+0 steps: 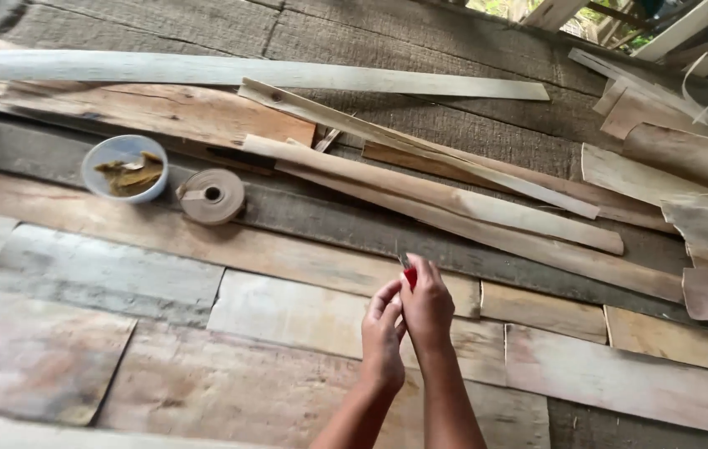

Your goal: The person uses a red utility knife to cut and trim wooden planks on a workbench. They repeatedly position planks, score or slice them, and move the cut pieces aside, handling several planks one at a time.

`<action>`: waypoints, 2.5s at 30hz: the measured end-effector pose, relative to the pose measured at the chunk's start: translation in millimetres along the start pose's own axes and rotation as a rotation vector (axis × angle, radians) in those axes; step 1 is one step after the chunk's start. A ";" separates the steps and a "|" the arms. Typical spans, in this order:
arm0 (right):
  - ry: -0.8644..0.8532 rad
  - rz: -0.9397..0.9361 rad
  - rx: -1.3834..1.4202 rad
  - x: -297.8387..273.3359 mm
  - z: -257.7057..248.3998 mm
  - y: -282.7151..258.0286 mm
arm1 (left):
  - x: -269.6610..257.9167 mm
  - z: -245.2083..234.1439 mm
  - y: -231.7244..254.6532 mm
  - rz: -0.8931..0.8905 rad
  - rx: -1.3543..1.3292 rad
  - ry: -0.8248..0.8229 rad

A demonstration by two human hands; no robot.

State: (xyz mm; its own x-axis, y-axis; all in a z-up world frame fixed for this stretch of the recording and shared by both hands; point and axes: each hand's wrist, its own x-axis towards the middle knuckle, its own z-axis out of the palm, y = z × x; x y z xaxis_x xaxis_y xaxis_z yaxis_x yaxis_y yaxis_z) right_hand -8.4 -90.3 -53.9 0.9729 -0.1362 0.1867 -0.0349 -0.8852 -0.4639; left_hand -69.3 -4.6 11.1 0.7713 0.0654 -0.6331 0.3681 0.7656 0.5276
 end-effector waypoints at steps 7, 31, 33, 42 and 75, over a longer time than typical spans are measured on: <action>-0.191 -0.054 0.011 -162.7 -70.3 -12.2 | -88.2 -120.0 -69.8 0.130 0.106 -0.135; -0.760 -0.231 -0.299 -466.0 -185.6 5.6 | -312.3 -365.9 -175.9 0.038 0.009 0.458; -0.759 -0.267 -0.327 -464.1 -172.5 20.9 | -337.5 -344.2 -151.9 0.054 -0.081 0.446; -0.734 -0.221 -0.287 -464.9 -175.5 27.0 | -256.4 -364.4 -172.0 0.126 -0.134 0.381; 0.031 0.653 1.124 -487.0 -243.0 18.1 | -340.1 -232.2 -68.5 0.126 -0.569 0.051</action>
State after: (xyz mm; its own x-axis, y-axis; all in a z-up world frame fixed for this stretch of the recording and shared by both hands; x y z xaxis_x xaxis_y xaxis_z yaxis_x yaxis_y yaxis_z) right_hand -538.3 -148.0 57.3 0.8427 -0.4216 -0.3348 -0.2732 0.2009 -0.9407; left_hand -477.4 69.3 58.7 0.7599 0.1984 -0.6191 -0.0728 0.9723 0.2222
